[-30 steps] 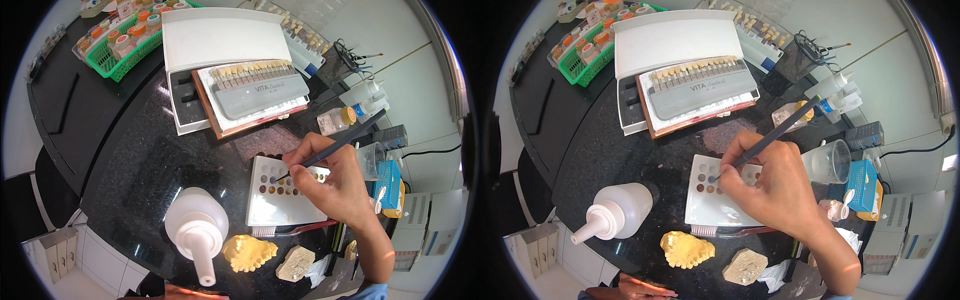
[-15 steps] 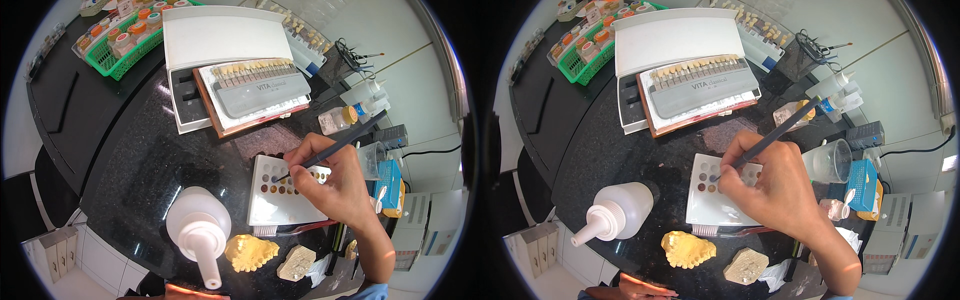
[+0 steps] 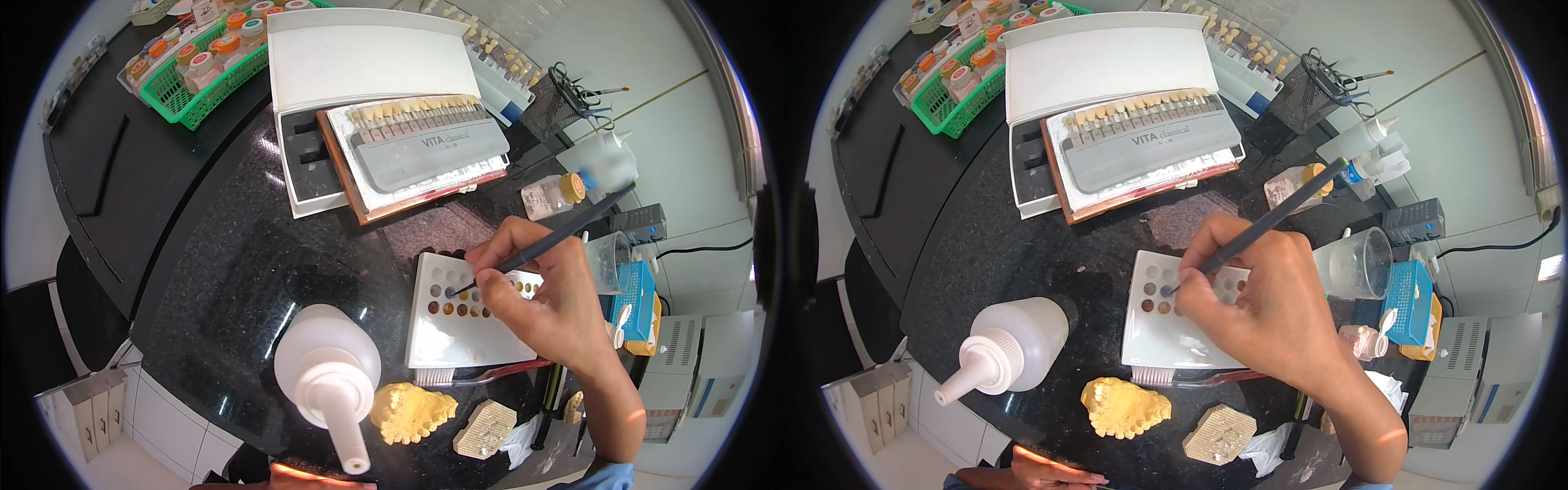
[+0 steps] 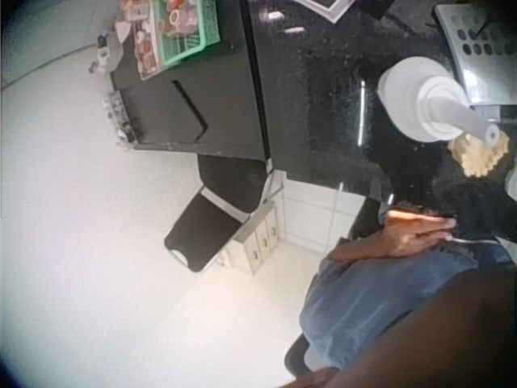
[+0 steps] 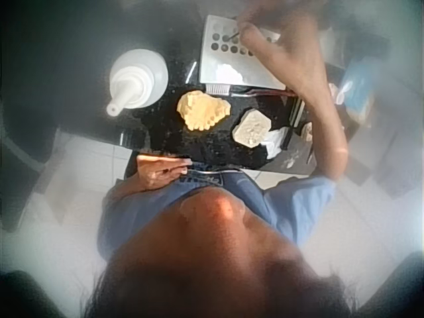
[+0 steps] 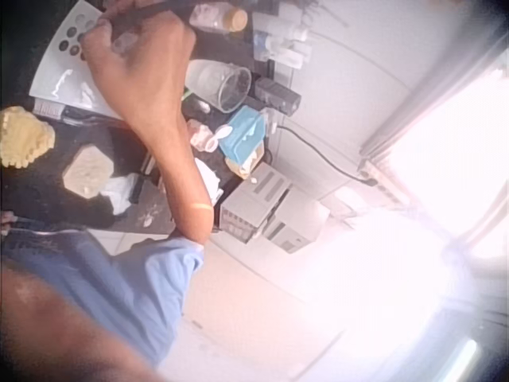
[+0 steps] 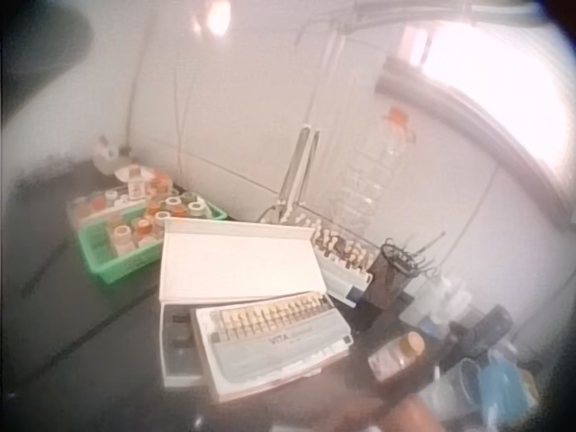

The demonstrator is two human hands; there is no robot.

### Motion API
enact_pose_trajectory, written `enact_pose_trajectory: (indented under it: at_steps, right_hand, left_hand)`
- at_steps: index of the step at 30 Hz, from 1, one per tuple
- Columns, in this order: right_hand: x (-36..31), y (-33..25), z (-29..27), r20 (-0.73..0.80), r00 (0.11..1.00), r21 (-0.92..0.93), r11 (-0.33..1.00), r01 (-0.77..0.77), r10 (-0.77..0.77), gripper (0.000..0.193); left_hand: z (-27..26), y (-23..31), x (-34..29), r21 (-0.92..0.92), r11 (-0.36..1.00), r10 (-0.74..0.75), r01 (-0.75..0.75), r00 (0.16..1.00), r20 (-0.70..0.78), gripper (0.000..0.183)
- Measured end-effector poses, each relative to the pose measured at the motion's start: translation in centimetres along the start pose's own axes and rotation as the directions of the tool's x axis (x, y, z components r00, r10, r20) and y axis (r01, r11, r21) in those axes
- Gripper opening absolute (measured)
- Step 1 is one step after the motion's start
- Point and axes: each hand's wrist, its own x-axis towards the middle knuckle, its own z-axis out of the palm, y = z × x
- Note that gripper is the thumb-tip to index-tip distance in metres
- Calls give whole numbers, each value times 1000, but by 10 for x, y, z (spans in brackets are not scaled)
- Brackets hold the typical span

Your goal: The person uses a fine brush to apply color to a small dental prosthesis held in their left hand. They repeatedly dip the brush into a color palette to select pigments and carefully paint the surface of the object.

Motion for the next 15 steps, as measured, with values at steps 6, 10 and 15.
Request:
enact_pose_trajectory:
  at_steps: [6, 10, 15]
  right_hand:
    - [-15, -10, -6, -115, 992, 223, 974, -22, 49, 6]
    - [-38, -13, -13, -198, 979, 325, 945, 25, 42, 10]
    - [-105, -27, -26, -338, 935, 277, 938, 209, -108, 24]
  left_hand:
    - [-2, 14, 12, 88, 995, -53, 55, 998, -27, 17]
    - [0, 18, 14, 103, 981, -168, 167, 986, -3, 17]
    - [16, 23, 18, 93, 978, -189, 186, 982, 27, 21]
